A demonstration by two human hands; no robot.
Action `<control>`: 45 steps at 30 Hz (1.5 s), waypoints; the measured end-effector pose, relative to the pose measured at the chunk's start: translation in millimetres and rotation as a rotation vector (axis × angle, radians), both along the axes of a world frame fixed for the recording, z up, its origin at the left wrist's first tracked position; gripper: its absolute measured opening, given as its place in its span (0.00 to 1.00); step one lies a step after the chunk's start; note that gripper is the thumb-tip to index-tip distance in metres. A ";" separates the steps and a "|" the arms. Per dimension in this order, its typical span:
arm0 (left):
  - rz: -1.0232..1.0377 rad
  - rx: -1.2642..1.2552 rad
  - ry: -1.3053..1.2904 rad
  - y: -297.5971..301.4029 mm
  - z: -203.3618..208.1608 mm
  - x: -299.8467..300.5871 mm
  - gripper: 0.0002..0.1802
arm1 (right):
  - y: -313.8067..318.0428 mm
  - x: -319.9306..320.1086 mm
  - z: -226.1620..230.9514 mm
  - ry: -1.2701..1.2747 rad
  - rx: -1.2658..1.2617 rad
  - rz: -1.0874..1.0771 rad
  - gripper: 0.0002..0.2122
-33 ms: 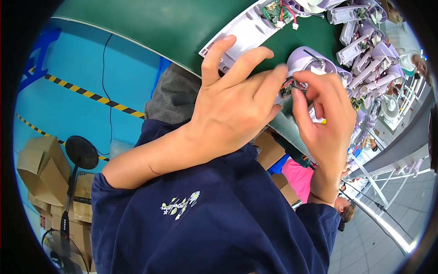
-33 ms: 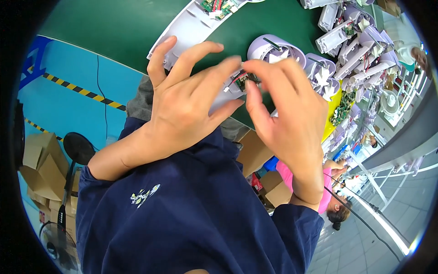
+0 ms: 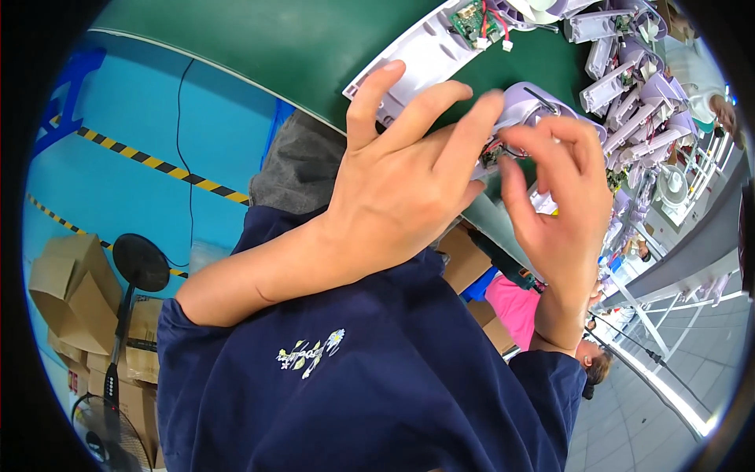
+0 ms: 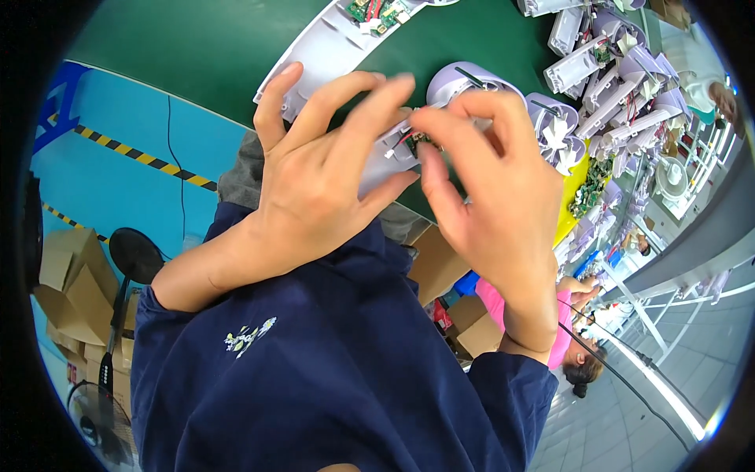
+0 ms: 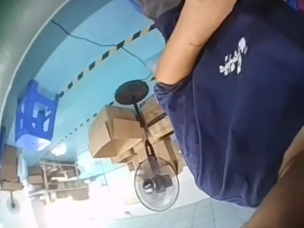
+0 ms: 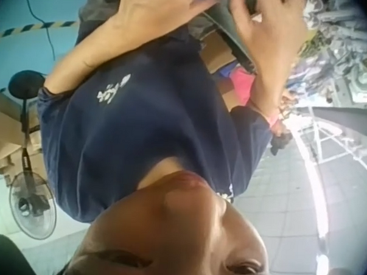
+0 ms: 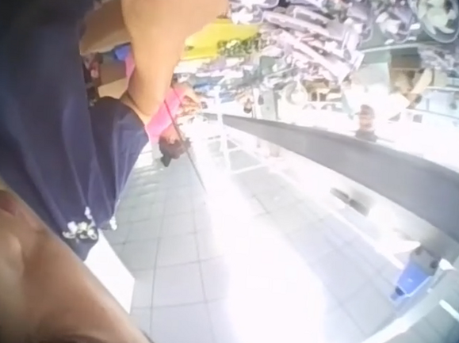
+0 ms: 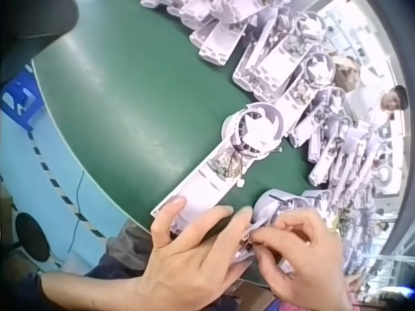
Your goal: The person arranges portable fan casings along a conveyor belt, connects wire plugs into the circuit boards inside the casings by hand, and lines up the assembled fan units.
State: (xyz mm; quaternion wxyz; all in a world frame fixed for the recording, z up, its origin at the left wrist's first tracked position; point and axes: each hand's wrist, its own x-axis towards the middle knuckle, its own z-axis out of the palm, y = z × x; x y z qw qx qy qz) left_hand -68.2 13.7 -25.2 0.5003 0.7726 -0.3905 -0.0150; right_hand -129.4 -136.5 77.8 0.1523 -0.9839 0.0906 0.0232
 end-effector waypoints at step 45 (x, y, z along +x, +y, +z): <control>-0.308 0.313 0.344 -13.2 45.0 34.5 0.28 | -37.3 12.3 23.7 -0.015 -0.282 0.281 0.10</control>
